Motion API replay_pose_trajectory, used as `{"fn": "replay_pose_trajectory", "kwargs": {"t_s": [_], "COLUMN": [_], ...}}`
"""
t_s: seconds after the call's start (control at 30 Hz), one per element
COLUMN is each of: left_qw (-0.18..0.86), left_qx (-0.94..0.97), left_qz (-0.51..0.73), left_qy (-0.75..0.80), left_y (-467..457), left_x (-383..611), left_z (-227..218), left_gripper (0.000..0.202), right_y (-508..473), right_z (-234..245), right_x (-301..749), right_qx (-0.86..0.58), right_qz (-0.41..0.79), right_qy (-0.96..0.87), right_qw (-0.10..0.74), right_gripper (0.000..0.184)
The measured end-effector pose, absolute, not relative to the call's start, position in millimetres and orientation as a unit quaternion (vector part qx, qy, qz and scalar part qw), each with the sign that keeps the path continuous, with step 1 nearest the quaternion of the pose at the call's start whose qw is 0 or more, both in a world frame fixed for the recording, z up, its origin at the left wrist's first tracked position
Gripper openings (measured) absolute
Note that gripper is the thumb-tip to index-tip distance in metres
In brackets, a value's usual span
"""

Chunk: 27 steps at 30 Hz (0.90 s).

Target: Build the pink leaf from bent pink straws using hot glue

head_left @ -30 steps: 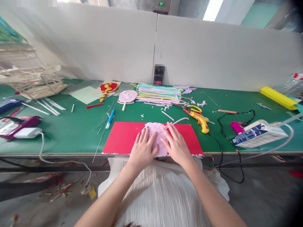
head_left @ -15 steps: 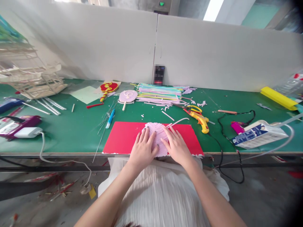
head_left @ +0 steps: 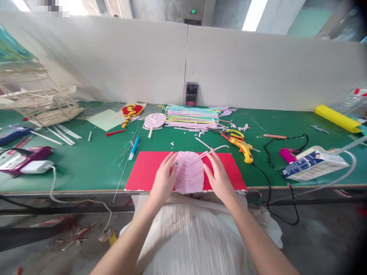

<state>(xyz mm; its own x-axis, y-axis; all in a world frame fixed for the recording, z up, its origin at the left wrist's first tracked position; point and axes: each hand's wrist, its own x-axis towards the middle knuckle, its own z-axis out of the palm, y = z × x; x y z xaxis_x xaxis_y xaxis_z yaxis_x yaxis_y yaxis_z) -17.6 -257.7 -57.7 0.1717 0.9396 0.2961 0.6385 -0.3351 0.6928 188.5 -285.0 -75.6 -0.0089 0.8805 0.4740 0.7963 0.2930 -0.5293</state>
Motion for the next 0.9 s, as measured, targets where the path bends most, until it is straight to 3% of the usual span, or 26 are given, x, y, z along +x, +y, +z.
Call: {"fn": "replay_pose_trajectory", "kwargs": {"t_s": [0.2,0.47,0.63,0.73,0.9], "left_qw": [0.255,0.198,0.198,0.284,0.389], "left_qx": [0.738,0.861,0.868,0.836,0.782], "left_qz": [0.305,0.031,0.057,0.091,0.130], "left_qy": [0.546,0.467,0.451,0.460,0.470], "left_y": [-201,-154,-155,-152,-153], "left_x": [-30,8,6,-1,-14], "left_z": [-34,-18,-17,-15,11], "left_gripper": [0.026,0.040,0.025,0.020,0.029], "right_y": [-285,-290,-292,-292,-289], "right_z": [-79,-73,-70,-68,-68], "right_x": [201,207,213,216,222], "right_qx": [-0.613,-0.614,-0.615,-0.610,-0.622], "right_qz": [0.082,0.128,0.139,0.141,0.162], "right_qy": [-0.672,-0.664,-0.656,-0.645,-0.587], "right_qw": [0.407,0.407,0.416,0.438,0.492], "right_gripper": [0.038,0.036,0.035,0.035,0.039]}}
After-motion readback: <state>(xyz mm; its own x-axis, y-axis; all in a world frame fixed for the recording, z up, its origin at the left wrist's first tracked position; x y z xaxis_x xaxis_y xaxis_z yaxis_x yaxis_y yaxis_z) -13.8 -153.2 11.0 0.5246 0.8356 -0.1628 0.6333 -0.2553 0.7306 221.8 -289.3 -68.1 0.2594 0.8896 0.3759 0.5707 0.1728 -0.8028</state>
